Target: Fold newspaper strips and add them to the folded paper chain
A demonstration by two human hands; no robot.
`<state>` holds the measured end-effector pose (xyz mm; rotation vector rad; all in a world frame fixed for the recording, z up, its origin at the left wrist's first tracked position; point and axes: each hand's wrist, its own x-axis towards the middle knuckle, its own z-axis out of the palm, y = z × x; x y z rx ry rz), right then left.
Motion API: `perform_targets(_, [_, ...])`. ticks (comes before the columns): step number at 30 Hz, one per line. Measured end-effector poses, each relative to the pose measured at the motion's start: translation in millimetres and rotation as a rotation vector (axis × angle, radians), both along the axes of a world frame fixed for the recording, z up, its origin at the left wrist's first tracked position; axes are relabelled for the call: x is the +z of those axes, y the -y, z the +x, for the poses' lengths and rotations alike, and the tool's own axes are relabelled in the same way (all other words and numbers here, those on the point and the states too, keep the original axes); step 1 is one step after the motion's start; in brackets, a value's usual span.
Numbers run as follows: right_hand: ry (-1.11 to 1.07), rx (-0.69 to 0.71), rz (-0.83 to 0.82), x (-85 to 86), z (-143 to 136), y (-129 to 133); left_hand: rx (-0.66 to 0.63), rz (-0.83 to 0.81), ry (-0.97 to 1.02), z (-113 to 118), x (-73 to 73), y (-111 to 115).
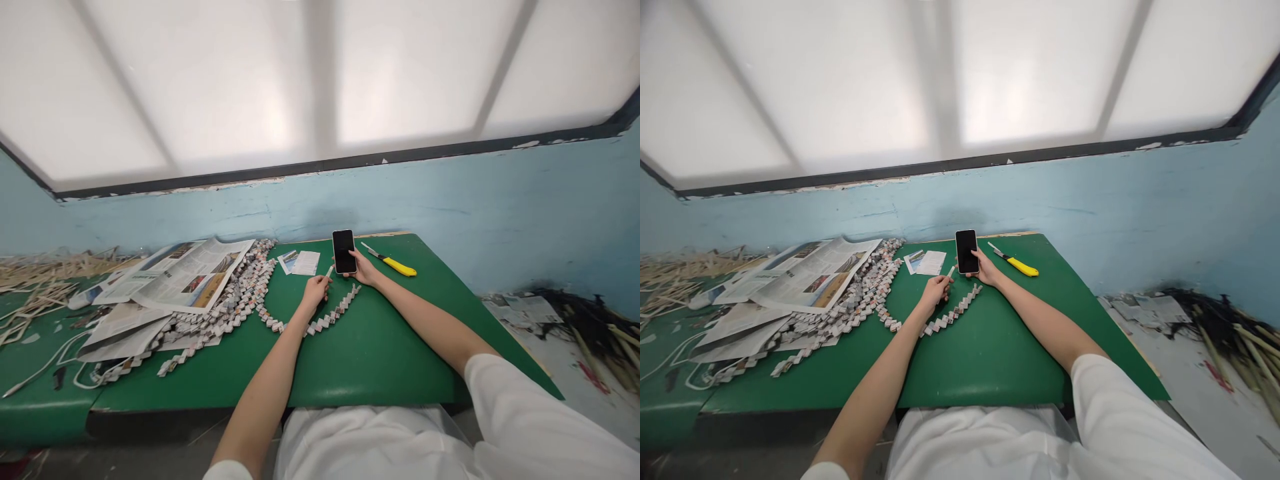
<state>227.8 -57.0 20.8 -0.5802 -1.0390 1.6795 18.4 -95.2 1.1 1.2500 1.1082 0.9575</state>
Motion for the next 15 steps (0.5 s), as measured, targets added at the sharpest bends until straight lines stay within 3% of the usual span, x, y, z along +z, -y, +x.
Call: perform_targets(15, [-0.015,0.020,-0.022,-7.4,2.6,-8.1,0.024,-0.016,-0.023,1.9,8.7,4.4])
